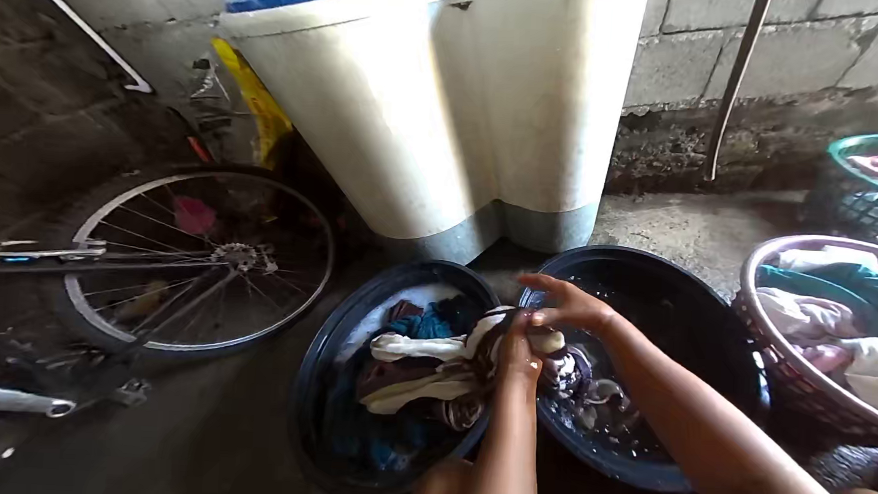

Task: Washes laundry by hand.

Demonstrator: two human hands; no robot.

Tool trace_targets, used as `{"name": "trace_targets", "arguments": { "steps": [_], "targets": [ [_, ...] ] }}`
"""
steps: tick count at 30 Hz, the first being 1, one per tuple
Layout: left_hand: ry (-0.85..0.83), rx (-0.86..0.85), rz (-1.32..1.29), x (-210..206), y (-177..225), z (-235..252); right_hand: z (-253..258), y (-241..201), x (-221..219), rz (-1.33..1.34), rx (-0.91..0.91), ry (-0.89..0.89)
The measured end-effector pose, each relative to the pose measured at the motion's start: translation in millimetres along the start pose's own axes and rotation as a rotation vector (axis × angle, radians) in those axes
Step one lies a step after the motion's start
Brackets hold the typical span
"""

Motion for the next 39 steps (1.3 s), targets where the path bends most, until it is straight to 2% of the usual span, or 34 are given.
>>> {"name": "trace_targets", "arguments": {
  "steps": [2,4,6,7,9,11,13,15,18,20,26,28,30,32,34,37,39],
  "targets": [
    [-0.185,0.024,-0.069,-25.5,6.3,-10.6,-16.8,29.4,-2.5,0.184,-0.108,-0.106],
    [-0.412,0.027,-0.107,-44.7,8.4,-17.6,-31.7,41.8,-13.9,0.399,-0.118,-0.205],
    [-0.519,0.007,-0.149,-55.3,11.3,-20.6,-37.4,41.8,-15.3,0.56,-0.069,-0.242],
    [-0.541,-0.012,-0.183,-56.1,12.2,-18.5,-40.3,42.8,-15.6,0.555,-0.058,-0.263],
    [-0.475,-0.035,-0.176,-49.0,10.9,-11.3,-49.7,51.0,-18.2,0.398,-0.093,-0.258],
    [-0.375,-0.035,-0.129,-44.2,6.2,-4.1,-52.3,60.3,-18.3,0.197,-0.164,-0.15],
    [-0.221,-0.033,0.01,-38.6,-1.2,-0.4,-52.1,66.3,-18.2,0.02,-0.19,0.002],
    [-0.017,-0.022,0.181,-28.2,-9.2,6.0,-52.0,72.8,-20.2,-0.183,-0.235,0.078],
    [0.13,0.006,0.261,-17.3,-22.2,11.0,-62.1,88.8,-17.0,-0.58,-0.534,0.075],
    [0.188,0.007,0.253,-13.4,-27.7,10.3,-70.3,85.4,-11.5,-0.738,-0.667,0.086],
    [0.373,0.048,0.167,-9.0,-38.0,2.2,-70.6,80.9,-0.1,-0.967,-0.534,0.172],
    [0.306,0.031,0.092,-14.0,-32.7,4.1,-66.4,76.6,8.2,-0.889,-0.53,0.176],
    [0.068,-0.049,0.067,-25.4,-21.6,4.6,-61.2,63.0,22.7,-0.691,-0.522,0.23],
    [-0.209,-0.159,0.222,-25.3,-15.8,2.8,-53.8,42.5,40.7,-0.507,-0.439,0.339],
    [-0.273,-0.124,0.428,-14.1,-22.7,-5.3,-47.7,15.1,52.8,-0.366,-0.331,0.417],
    [-0.473,-0.088,0.619,-21.4,-45.1,-18.3,-38.6,-24.2,44.2,-0.281,-0.175,0.363],
    [-0.435,-0.125,0.631,-29.6,-41.5,-19.6,-36.2,-41.8,30.7,-0.215,-0.142,0.357]
  ]
}}
Point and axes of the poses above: each hand's wrist, its own z-axis towards the middle knuckle, its own x-axis out of the back of the hand, y = z × x, the point moved 9 cm from there along z, towards the middle knuckle, and after that the axes turned 12 degrees about y, right-handed, at the moved point
